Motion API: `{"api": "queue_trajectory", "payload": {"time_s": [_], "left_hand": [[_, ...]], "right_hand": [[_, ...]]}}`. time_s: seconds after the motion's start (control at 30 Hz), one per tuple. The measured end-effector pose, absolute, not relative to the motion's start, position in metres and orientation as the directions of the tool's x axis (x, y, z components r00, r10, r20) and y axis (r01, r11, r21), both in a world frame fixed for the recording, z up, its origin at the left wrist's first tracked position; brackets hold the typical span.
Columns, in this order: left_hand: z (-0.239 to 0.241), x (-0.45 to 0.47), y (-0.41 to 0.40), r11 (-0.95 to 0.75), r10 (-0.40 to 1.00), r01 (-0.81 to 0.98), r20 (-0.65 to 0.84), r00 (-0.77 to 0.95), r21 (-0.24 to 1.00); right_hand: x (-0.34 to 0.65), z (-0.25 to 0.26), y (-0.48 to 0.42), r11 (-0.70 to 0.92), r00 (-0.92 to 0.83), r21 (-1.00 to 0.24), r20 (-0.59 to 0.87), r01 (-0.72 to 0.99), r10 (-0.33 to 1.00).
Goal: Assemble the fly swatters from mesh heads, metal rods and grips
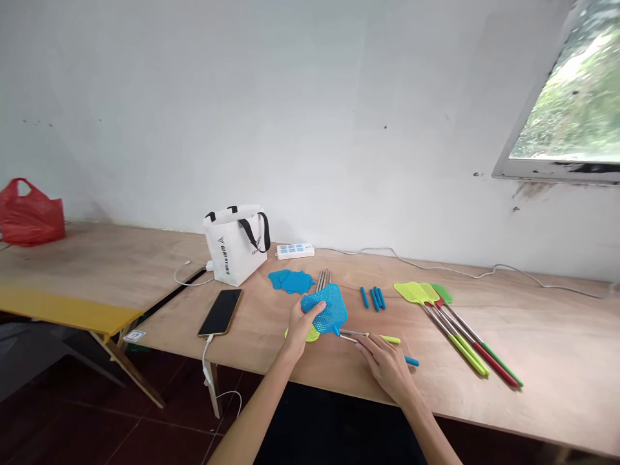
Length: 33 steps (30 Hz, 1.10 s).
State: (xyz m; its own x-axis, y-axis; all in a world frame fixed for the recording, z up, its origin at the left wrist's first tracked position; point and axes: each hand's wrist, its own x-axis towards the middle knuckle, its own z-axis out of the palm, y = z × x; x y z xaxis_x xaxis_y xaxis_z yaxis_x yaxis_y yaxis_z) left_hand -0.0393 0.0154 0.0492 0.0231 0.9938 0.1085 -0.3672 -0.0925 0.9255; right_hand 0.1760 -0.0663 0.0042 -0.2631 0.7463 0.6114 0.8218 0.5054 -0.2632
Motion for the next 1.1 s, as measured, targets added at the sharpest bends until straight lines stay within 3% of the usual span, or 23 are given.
{"api": "queue_trajectory", "payload": {"time_s": [0.47,0.9,1.1], "left_hand": [[0.042,-0.027,0.005,-0.128,0.991,-0.327,0.137,0.003,0.936],[0.041,-0.022,0.0,-0.166,0.971,-0.161,0.19,0.148,0.973],[0.041,-0.027,0.005,-0.126,0.972,-0.215,0.164,0.169,0.969]], "right_hand": [[0.18,-0.009,-0.06,0.477,-0.238,-0.216,0.652,0.852,0.72],[0.183,-0.007,-0.061,0.36,-0.197,-0.118,0.663,0.925,0.723],[0.185,-0.01,-0.062,0.337,-0.204,-0.078,0.663,0.938,0.72]]}}
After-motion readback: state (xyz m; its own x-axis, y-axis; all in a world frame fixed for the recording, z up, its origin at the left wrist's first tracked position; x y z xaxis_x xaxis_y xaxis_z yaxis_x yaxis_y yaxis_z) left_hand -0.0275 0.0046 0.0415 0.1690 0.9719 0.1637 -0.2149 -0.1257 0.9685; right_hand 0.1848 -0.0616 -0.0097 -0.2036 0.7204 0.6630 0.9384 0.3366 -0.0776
